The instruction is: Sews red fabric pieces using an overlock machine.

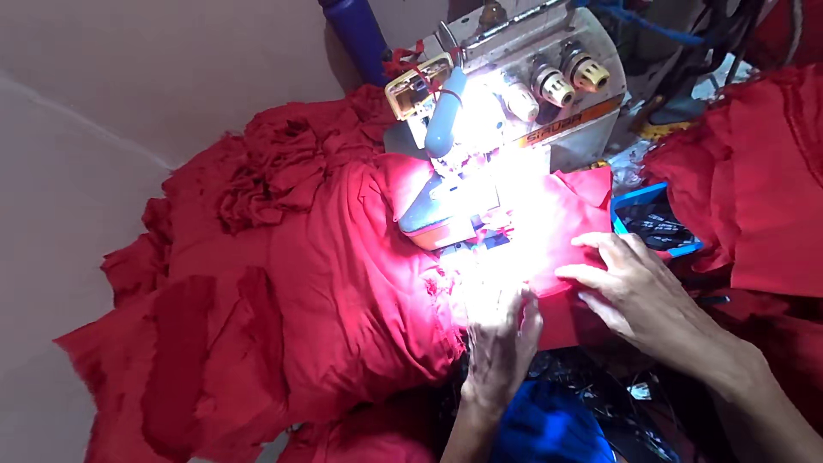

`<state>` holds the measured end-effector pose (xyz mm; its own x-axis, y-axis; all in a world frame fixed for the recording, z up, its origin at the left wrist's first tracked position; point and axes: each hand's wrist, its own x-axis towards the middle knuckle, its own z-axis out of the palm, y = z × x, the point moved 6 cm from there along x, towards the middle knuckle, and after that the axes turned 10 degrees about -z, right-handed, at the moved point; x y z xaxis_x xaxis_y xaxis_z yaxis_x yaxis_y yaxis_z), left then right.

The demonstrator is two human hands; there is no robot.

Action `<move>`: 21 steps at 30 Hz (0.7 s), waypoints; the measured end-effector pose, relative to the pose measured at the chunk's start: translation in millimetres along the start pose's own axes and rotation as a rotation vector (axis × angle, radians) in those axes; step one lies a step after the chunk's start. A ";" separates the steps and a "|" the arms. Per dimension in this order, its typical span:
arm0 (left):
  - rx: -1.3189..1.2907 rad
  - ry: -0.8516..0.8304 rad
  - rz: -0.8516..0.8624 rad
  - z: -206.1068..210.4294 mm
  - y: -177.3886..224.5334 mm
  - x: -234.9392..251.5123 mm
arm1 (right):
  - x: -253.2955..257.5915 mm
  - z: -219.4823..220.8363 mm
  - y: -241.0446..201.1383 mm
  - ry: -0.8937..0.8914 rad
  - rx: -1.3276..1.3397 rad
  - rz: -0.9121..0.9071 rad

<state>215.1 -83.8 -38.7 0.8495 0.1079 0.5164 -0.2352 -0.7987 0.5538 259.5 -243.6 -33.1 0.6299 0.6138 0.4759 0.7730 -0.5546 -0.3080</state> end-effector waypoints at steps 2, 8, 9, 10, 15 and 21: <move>-0.156 0.022 -0.110 -14.1 -2.5 -12.1 | -2.9 -2.9 -9.9 0.004 0.036 -0.075; -0.833 -0.028 -0.312 -68.6 -22.3 -14.0 | 8.0 -13.9 -50.9 0.082 0.496 -0.165; -0.764 -0.001 -0.257 -80.9 -21.3 -3.6 | 15.6 -12.4 -55.9 0.107 0.564 -0.167; -0.673 0.038 -0.189 -93.8 -20.1 8.9 | 24.6 -10.1 -59.9 0.132 0.632 -0.159; -0.343 0.109 -0.015 -121.4 -27.1 92.7 | 75.3 20.8 -53.9 0.307 0.823 0.106; -0.112 -0.059 -0.180 -59.7 -75.2 141.8 | 106.1 61.8 -15.4 0.355 0.685 0.396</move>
<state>325.0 26.9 31.9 0.9079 0.2052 0.3656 -0.1257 -0.6988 0.7042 319.0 -135.2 -28.7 0.8899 0.1719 0.4226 0.4485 -0.1596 -0.8794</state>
